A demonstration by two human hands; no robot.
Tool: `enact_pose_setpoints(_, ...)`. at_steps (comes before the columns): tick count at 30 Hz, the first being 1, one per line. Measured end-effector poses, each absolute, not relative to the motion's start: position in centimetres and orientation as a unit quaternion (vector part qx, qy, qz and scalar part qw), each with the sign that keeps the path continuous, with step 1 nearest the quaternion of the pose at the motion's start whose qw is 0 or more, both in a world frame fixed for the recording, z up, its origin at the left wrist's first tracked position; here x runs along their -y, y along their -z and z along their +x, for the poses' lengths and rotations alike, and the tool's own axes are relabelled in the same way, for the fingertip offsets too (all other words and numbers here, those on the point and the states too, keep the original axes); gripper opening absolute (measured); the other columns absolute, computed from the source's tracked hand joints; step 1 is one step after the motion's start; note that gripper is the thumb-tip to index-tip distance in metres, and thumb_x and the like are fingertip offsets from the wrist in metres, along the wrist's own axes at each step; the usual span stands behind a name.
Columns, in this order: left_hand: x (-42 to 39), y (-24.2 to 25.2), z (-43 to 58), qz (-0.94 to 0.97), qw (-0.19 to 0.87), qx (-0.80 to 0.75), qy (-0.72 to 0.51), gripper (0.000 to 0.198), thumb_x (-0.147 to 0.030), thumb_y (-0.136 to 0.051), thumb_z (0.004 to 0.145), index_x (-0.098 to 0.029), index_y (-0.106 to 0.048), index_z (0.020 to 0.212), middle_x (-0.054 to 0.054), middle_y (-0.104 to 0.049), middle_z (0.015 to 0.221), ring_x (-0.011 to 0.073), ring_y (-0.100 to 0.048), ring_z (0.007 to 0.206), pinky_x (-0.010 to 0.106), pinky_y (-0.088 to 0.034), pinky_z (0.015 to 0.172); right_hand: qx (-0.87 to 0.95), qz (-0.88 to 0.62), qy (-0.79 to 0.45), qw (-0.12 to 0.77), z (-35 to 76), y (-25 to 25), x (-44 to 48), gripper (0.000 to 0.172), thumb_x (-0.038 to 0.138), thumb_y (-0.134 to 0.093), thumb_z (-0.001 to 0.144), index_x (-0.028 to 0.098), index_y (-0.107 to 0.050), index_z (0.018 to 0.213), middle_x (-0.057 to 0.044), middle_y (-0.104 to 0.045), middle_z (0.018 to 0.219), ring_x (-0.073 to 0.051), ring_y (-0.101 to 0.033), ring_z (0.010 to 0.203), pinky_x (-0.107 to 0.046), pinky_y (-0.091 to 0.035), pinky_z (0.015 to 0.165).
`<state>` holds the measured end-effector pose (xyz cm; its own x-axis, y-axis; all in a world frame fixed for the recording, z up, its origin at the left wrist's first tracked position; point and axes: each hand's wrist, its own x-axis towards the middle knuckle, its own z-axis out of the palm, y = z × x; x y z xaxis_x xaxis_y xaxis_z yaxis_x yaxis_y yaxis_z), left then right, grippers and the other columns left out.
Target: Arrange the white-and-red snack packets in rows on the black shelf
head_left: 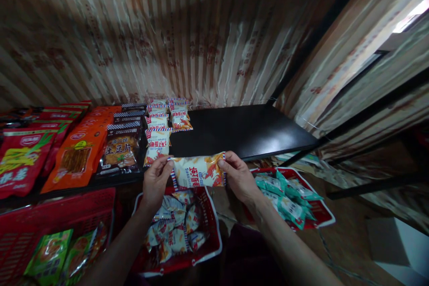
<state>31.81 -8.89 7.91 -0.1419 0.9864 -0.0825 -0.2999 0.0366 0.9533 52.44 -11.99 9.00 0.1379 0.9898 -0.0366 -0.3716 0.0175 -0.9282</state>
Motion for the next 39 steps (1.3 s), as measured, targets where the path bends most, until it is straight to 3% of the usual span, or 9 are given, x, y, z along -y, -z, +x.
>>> enact_pose_setpoints(8,9.0,-6.4,32.7,0.403,0.531,-0.482,-0.569,0.034,-0.041,-0.076,0.057,-0.017,-0.061,0.073,0.002,-0.067,0.072,0.0144,-0.062,0.070,0.027,-0.049,0.069,0.439,-0.457,-0.380,0.674,52.2,-9.8,12.8,0.020,0.030,-0.078,0.066,0.022,-0.060,0.070,0.002,-0.062,0.080,-0.012,-0.056,0.069,-0.023,-0.047,0.063)
enact_pose_setpoints(13,8.8,-5.9,33.0,0.407,0.511,-0.493,-0.575,0.041,-0.040,-0.075,0.061,-0.017,-0.068,0.093,0.004,-0.065,0.088,0.0157,-0.061,0.078,0.029,-0.050,0.071,0.554,-0.448,-0.266,0.650,52.1,-10.6,13.7,0.010,0.024,-0.069,0.076,0.022,-0.060,0.073,-0.001,-0.061,0.081,-0.014,-0.058,0.073,-0.025,-0.047,0.062)
enact_pose_setpoints(16,9.2,-6.5,33.4,0.367,0.607,-0.432,-0.557,0.049,-0.041,-0.070,0.069,-0.018,-0.063,0.112,0.005,-0.067,0.091,0.0178,-0.062,0.080,0.031,-0.051,0.070,0.649,-0.430,-0.173,0.604,51.9,-11.5,14.1,0.006,0.019,-0.065,0.078,0.023,-0.061,0.076,-0.002,-0.063,0.078,-0.016,-0.059,0.074,-0.030,-0.047,0.065)
enact_pose_setpoints(20,9.8,-7.7,33.8,0.312,0.705,-0.300,-0.562,0.047,-0.039,-0.061,0.079,-0.023,-0.054,0.123,0.008,-0.064,0.115,0.0207,-0.059,0.104,0.033,-0.048,0.085,0.789,-0.379,-0.079,0.478,51.1,-11.9,14.6,0.007,0.017,-0.060,0.082,0.023,-0.063,0.081,-0.004,-0.068,0.082,-0.019,-0.060,0.079,-0.036,-0.047,0.073)
enact_pose_setpoints(22,9.9,-8.1,33.9,0.303,0.719,-0.273,-0.563,0.043,-0.040,-0.059,0.080,-0.021,-0.056,0.119,0.009,-0.063,0.118,0.0220,-0.058,0.108,0.035,-0.046,0.089,0.833,-0.356,-0.069,0.417,50.7,-11.6,14.8,0.008,0.017,-0.057,0.084,0.022,-0.063,0.083,-0.004,-0.068,0.083,-0.018,-0.059,0.080,-0.035,-0.047,0.074)
enact_pose_setpoints(27,9.4,-7.6,33.6,0.260,0.707,-0.320,-0.574,0.033,-0.039,-0.069,0.072,-0.018,-0.062,0.096,0.007,-0.068,0.100,0.0213,-0.062,0.097,0.033,-0.047,0.086,0.873,-0.358,-0.074,0.323,49.6,-10.0,15.2,0.014,0.014,-0.051,0.088,0.020,-0.062,0.080,-0.004,-0.065,0.084,-0.015,-0.054,0.080,-0.029,-0.045,0.073)
enact_pose_setpoints(35,8.8,-7.4,33.1,0.265,0.674,-0.359,-0.589,0.030,-0.042,-0.070,0.069,-0.016,-0.059,0.078,0.000,-0.066,0.073,0.0161,-0.064,0.075,0.028,-0.049,0.073,0.891,-0.369,-0.050,0.260,48.3,-9.0,15.3,0.017,0.016,-0.050,0.090,0.019,-0.060,0.076,-0.003,-0.063,0.082,-0.015,-0.049,0.076,-0.027,-0.041,0.067)
enact_pose_setpoints(39,8.6,-7.8,33.2,0.248,0.655,-0.387,-0.600,0.032,-0.042,-0.073,0.064,-0.015,-0.059,0.075,0.000,-0.066,0.071,0.0145,-0.064,0.070,0.026,-0.048,0.071,0.890,-0.379,-0.045,0.249,48.0,-9.0,15.4,0.018,0.016,-0.049,0.090,0.019,-0.060,0.076,-0.003,-0.062,0.080,-0.016,-0.049,0.075,-0.027,-0.041,0.067)
